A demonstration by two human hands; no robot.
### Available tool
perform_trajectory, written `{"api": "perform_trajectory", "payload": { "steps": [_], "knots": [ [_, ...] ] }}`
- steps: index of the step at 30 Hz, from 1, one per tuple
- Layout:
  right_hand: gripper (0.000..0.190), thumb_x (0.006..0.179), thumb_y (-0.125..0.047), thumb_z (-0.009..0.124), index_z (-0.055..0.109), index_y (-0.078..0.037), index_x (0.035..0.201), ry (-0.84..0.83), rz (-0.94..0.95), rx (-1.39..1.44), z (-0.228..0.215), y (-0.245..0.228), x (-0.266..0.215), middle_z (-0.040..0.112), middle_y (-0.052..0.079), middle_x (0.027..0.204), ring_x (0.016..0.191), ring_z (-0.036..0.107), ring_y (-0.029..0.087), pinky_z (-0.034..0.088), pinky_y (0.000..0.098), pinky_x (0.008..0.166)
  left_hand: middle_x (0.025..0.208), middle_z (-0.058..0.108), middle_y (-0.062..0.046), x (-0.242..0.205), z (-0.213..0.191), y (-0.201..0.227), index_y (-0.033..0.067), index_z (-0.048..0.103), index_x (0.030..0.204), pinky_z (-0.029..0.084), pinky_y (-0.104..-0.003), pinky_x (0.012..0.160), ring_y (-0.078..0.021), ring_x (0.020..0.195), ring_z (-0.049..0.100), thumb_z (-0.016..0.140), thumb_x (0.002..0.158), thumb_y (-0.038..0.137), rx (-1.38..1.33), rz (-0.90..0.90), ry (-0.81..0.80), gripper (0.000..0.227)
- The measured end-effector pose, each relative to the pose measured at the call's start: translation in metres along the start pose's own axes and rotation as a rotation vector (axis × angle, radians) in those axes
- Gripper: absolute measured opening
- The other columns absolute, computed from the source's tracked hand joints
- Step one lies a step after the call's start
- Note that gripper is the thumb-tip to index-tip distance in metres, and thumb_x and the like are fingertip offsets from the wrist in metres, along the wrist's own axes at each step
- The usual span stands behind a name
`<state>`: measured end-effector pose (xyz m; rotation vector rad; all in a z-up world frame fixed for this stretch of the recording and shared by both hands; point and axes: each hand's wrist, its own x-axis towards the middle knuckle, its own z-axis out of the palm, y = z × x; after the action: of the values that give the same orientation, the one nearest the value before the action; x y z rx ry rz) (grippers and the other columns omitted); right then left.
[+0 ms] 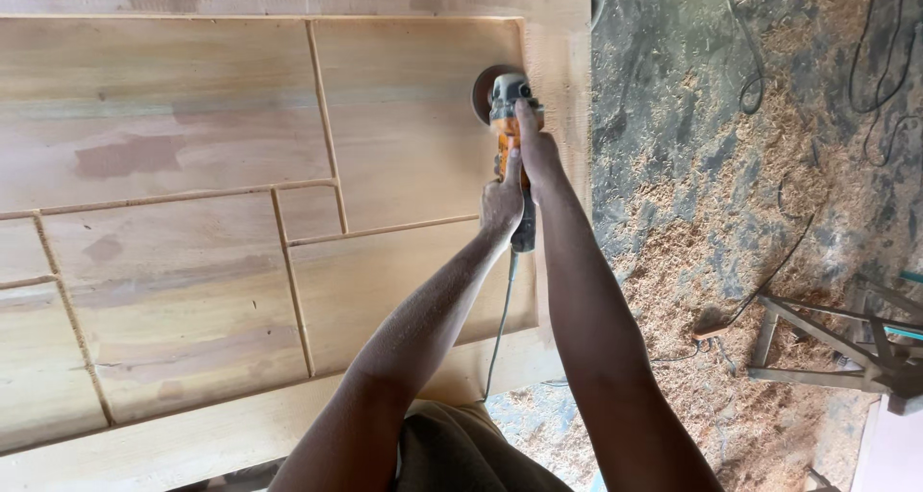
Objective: The person uses an orbital sander to smooth the surface of a large wooden panel with a geometric pattern. The person moves the sander systematically across the panel's surface and edges.
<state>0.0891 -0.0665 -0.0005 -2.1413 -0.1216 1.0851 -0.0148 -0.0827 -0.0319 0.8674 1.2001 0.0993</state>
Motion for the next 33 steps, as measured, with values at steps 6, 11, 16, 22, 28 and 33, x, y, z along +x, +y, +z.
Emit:
{"api": "perform_trajectory", "payload": {
  "steps": [6,11,16,22,28,33],
  "knots": [
    [0.089,0.081,-0.082,0.052,0.071,0.001,0.108,-0.032,-0.045,-0.010,0.025,-0.039,0.021,0.072,0.009,0.086,0.076,0.073,0.019,0.060,0.0330,0.067,0.096,0.073,-0.029,0.038,-0.013,0.025,-0.0120,0.073,0.108,0.054,-0.046,0.089,-0.0342,0.094,0.073,0.038,0.090,0.082,-0.007,0.062,0.059,0.102],
    [0.085,0.077,-0.083,0.050,0.070,-0.005,0.106,-0.045,-0.019,0.054,0.046,-0.049,0.013,0.070,0.010,0.084,0.072,0.071,0.019,0.061,0.0344,0.062,0.098,0.073,-0.027,0.053,-0.031,0.018,-0.0095,0.071,0.113,0.054,-0.047,0.084,-0.0324,0.092,0.074,0.034,0.091,0.082,0.071,-0.037,0.008,0.101],
    [0.083,0.078,-0.081,0.055,0.071,-0.003,0.100,-0.046,-0.069,0.012,0.077,-0.055,0.011,0.072,0.010,0.081,0.073,0.074,0.020,0.061,0.0345,0.063,0.076,0.073,-0.016,0.055,-0.061,0.016,-0.0100,0.077,0.100,0.056,-0.044,0.065,-0.0270,0.074,0.074,0.038,0.088,0.081,-0.059,-0.011,0.057,0.100],
    [0.084,0.076,-0.080,0.058,0.074,0.000,0.095,-0.165,-0.142,-0.003,0.152,-0.052,-0.013,0.075,0.012,0.080,0.073,0.076,0.021,0.060,0.0349,0.063,0.075,0.068,-0.012,0.024,-0.138,0.012,-0.0098,0.070,0.100,0.056,-0.038,0.056,-0.0232,0.064,0.069,0.043,0.092,0.080,-0.357,0.019,0.049,0.094],
    [0.082,0.074,-0.079,0.058,0.077,0.000,0.085,-0.199,-0.315,-0.077,0.239,-0.068,-0.034,0.076,0.013,0.071,0.071,0.077,0.020,0.058,0.0353,0.061,0.093,0.070,-0.008,0.016,-0.222,0.019,-0.0010,0.070,0.113,0.057,-0.033,0.072,-0.0150,0.085,0.070,0.038,0.092,0.081,-0.384,0.070,0.156,0.090],
    [0.082,0.076,-0.080,0.058,0.079,-0.001,0.082,-0.212,-0.276,-0.125,0.254,-0.074,-0.034,0.076,0.013,0.074,0.072,0.078,0.022,0.059,0.0351,0.063,0.097,0.076,-0.007,0.016,-0.234,0.029,0.0037,0.069,0.121,0.057,-0.031,0.075,-0.0131,0.089,0.072,0.034,0.088,0.081,-0.347,0.075,0.190,0.091]
  ]
}}
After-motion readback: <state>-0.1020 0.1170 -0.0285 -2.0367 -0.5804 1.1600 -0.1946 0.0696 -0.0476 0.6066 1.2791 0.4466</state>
